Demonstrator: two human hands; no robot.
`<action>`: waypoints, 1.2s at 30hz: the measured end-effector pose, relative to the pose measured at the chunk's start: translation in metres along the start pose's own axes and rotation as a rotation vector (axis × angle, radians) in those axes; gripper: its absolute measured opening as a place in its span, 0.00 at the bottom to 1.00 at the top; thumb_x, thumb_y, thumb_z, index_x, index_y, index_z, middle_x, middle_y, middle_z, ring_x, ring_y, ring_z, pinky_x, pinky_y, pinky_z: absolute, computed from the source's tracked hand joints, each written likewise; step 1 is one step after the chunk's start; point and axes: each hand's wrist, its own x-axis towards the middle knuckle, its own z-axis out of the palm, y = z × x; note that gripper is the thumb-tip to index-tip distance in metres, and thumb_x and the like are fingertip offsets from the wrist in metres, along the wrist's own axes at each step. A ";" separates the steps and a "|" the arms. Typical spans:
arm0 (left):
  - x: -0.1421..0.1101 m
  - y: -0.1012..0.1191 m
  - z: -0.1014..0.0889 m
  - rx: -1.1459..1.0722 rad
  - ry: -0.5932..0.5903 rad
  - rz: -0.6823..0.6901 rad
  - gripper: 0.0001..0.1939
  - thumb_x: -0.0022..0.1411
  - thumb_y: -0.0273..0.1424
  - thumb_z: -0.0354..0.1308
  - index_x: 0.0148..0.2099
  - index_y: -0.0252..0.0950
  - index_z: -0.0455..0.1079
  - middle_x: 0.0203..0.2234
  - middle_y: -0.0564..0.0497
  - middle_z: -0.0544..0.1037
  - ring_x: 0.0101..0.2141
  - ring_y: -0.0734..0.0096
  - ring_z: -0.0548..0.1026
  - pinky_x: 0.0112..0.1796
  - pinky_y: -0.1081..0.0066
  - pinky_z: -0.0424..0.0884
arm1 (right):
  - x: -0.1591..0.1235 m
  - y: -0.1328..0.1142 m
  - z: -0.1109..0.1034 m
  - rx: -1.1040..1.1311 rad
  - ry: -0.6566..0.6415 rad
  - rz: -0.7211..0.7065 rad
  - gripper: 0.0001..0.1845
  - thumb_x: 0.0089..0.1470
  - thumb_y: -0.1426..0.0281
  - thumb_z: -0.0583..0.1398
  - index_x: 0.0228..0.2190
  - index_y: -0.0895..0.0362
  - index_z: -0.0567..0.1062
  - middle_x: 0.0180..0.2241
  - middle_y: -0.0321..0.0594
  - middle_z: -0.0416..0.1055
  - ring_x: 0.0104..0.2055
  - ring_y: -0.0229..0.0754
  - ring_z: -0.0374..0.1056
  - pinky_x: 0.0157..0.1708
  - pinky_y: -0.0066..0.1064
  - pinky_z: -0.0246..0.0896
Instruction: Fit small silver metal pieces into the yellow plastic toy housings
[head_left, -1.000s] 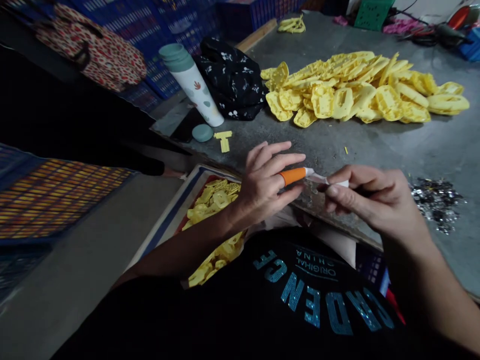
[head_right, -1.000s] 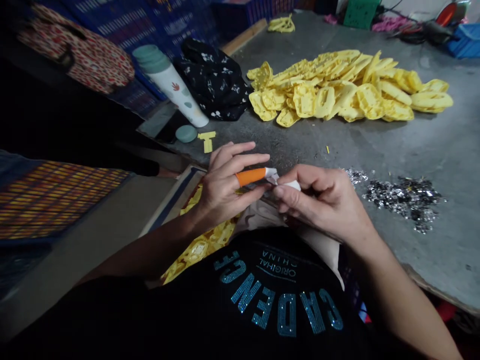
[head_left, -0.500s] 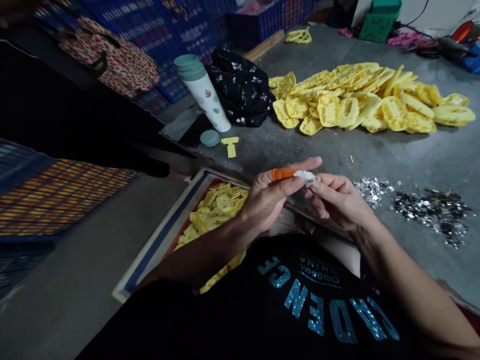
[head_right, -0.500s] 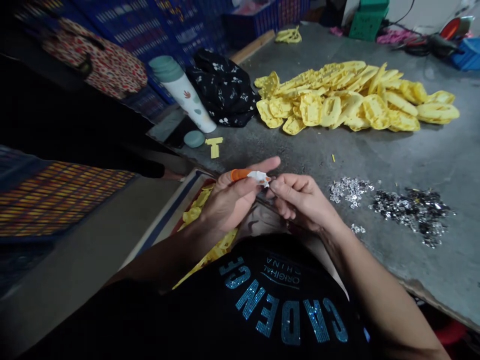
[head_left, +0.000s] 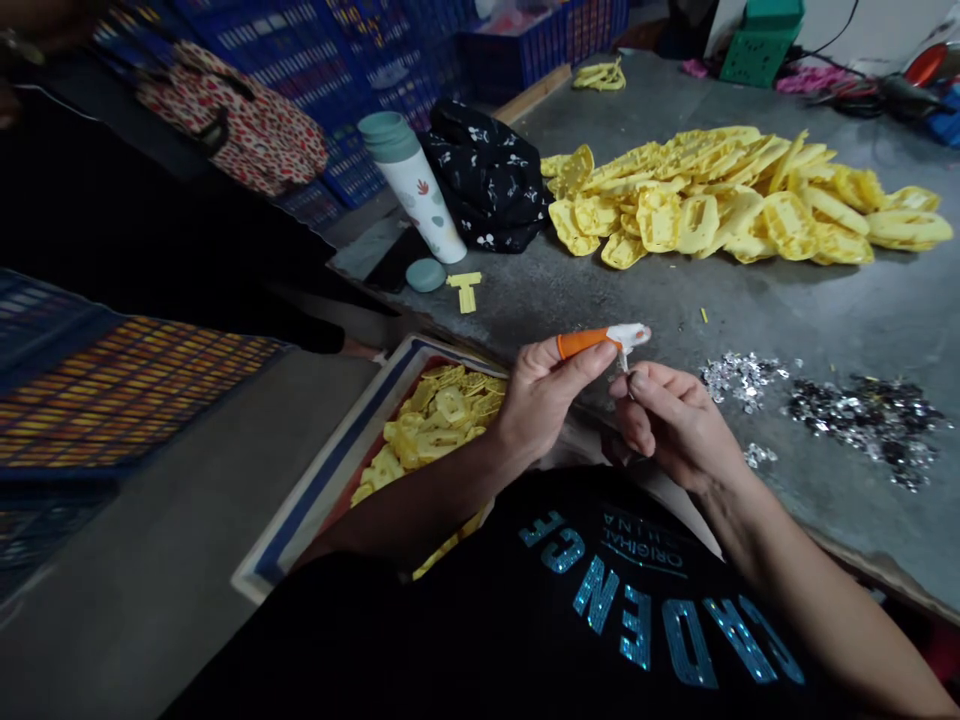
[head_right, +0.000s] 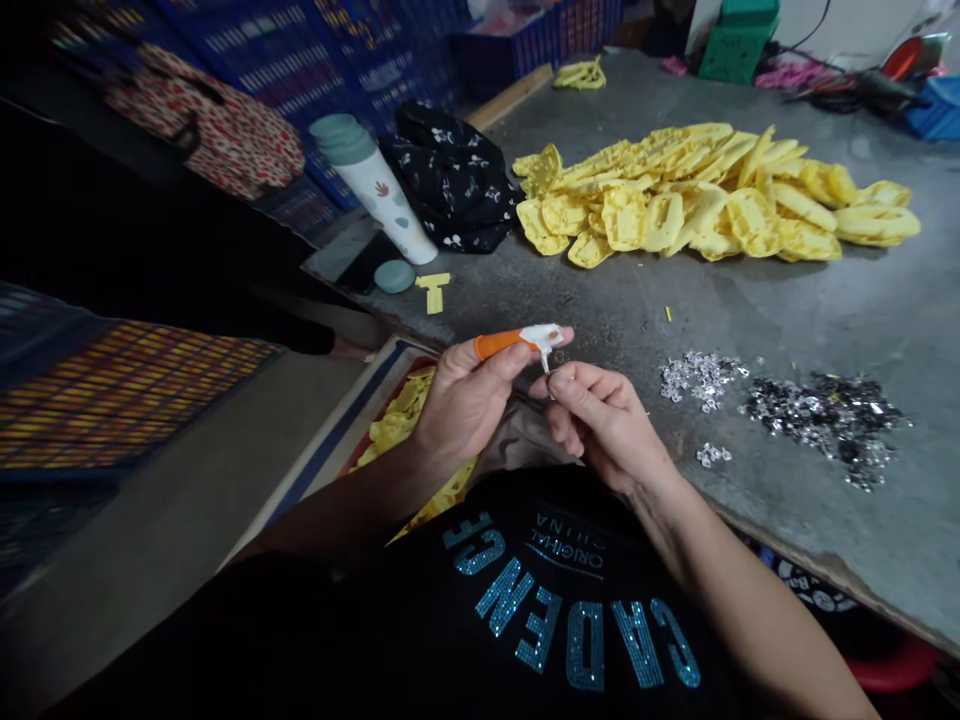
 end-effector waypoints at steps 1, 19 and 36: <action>0.000 0.002 0.003 -0.066 -0.005 -0.042 0.11 0.63 0.45 0.78 0.43 0.47 0.91 0.44 0.50 0.92 0.49 0.60 0.89 0.60 0.63 0.79 | 0.000 0.001 -0.002 0.014 -0.009 0.014 0.21 0.57 0.49 0.77 0.33 0.55 0.87 0.16 0.29 0.70 0.14 0.28 0.57 0.15 0.21 0.52; -0.003 -0.003 0.010 -0.082 0.057 -0.010 0.13 0.62 0.44 0.80 0.46 0.46 0.91 0.47 0.48 0.92 0.53 0.58 0.88 0.61 0.62 0.77 | 0.010 -0.022 -0.010 -0.948 0.124 -0.666 0.08 0.67 0.65 0.70 0.34 0.53 0.82 0.29 0.32 0.77 0.31 0.36 0.71 0.34 0.32 0.63; 0.006 -0.016 0.002 0.149 0.031 0.165 0.12 0.72 0.41 0.72 0.56 0.54 0.88 0.61 0.53 0.86 0.56 0.65 0.85 0.61 0.67 0.77 | -0.007 0.003 -0.003 -0.275 0.080 -0.225 0.19 0.66 0.53 0.72 0.30 0.52 0.77 0.23 0.29 0.65 0.22 0.33 0.54 0.22 0.29 0.48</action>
